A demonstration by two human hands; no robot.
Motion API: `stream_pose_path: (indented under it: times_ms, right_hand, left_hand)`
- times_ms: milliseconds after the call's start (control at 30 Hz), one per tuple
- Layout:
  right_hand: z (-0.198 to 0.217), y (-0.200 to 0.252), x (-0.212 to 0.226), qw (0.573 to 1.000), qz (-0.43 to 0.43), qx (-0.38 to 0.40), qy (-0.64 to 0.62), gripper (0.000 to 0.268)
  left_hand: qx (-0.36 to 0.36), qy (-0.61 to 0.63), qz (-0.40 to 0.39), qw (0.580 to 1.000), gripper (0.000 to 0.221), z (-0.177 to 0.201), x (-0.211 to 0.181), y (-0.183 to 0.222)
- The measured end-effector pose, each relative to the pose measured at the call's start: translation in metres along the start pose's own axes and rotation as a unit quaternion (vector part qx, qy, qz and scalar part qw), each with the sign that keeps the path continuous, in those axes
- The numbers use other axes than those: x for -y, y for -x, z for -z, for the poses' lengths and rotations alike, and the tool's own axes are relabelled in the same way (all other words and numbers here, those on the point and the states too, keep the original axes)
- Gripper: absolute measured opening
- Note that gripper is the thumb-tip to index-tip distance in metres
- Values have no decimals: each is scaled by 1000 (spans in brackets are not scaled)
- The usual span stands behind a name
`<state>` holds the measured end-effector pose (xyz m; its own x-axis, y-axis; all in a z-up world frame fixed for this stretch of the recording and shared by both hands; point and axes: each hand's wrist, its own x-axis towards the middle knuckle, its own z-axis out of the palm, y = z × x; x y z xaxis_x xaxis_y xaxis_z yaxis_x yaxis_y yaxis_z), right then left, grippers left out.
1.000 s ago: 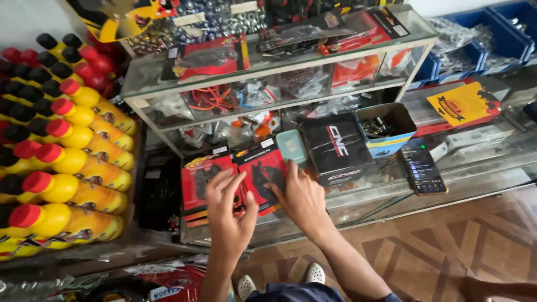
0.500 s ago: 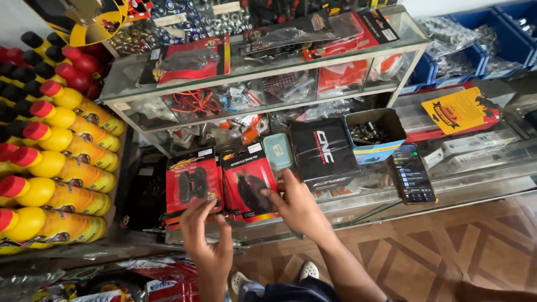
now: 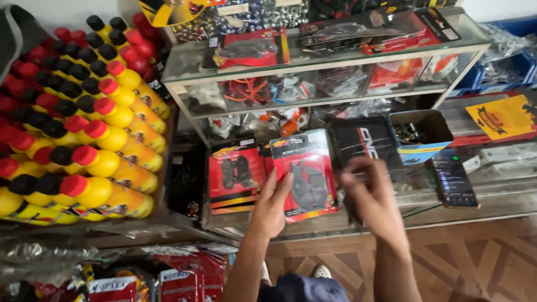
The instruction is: Inspecting and wiping motorcycle brake pads taken from their retail packaging.
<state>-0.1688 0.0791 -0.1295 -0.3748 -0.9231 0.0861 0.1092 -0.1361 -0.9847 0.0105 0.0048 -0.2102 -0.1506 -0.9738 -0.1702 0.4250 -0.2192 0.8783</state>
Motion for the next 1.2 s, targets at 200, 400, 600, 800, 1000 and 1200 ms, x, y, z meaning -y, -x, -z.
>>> stream_pose_path:
  times_ms: [200, 400, 600, 800, 1000, 1200]
  right_hand:
    - [-36, -19, 6, 923, 363, -30, 122, 46]
    - [-90, -10, 1, 828, 391, 117, 385, 30]
    - [-94, 11, -25, 848, 343, -88, 394, 20]
    - [-112, 32, 1, 852, 362, -40, 376, 22]
    - [-88, 23, 0, 854, 348, -40, 385, 23]
    - [-85, 8, 18, 814, 401, 185, 378, 30]
  left_hand:
    - [89, 34, 78, 992, 82, 47, 14, 1]
    - [213, 101, 59, 970, 82, 40, -32, 29]
    - [256, 65, 35, 964, 74, 78, -27, 27]
    - [348, -5, 46, 936, 63, 93, -41, 37]
    - [348, -91, 12, 933, 58, 83, -45, 41]
    - [350, -152, -28, 924, 42, 63, -33, 39]
